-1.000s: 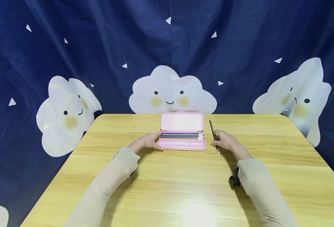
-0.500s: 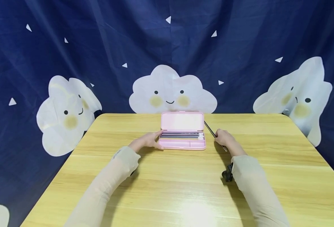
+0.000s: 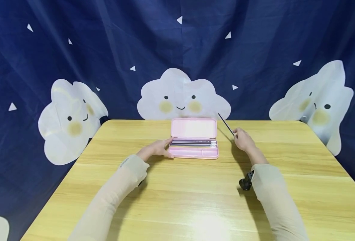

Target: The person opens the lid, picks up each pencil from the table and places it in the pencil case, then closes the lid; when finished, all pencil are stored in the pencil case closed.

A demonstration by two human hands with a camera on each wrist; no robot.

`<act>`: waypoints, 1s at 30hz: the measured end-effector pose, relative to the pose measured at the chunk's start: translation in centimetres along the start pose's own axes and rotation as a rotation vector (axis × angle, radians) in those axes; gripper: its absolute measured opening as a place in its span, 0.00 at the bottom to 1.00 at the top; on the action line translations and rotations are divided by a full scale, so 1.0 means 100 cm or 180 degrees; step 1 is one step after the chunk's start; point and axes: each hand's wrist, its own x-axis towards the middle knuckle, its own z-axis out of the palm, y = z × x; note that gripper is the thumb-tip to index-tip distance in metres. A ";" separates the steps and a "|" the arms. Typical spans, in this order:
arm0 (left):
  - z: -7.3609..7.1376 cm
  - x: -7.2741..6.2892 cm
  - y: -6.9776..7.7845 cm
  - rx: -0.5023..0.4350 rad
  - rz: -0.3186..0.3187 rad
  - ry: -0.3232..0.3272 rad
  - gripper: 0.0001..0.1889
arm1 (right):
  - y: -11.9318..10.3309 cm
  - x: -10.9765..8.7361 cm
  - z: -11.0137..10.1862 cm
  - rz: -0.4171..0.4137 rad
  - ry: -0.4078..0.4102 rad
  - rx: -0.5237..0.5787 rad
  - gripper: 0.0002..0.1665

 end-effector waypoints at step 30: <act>-0.003 -0.002 0.003 0.0089 -0.0042 -0.0007 0.51 | -0.082 0.031 0.062 -0.1239 -0.0555 -0.0633 0.12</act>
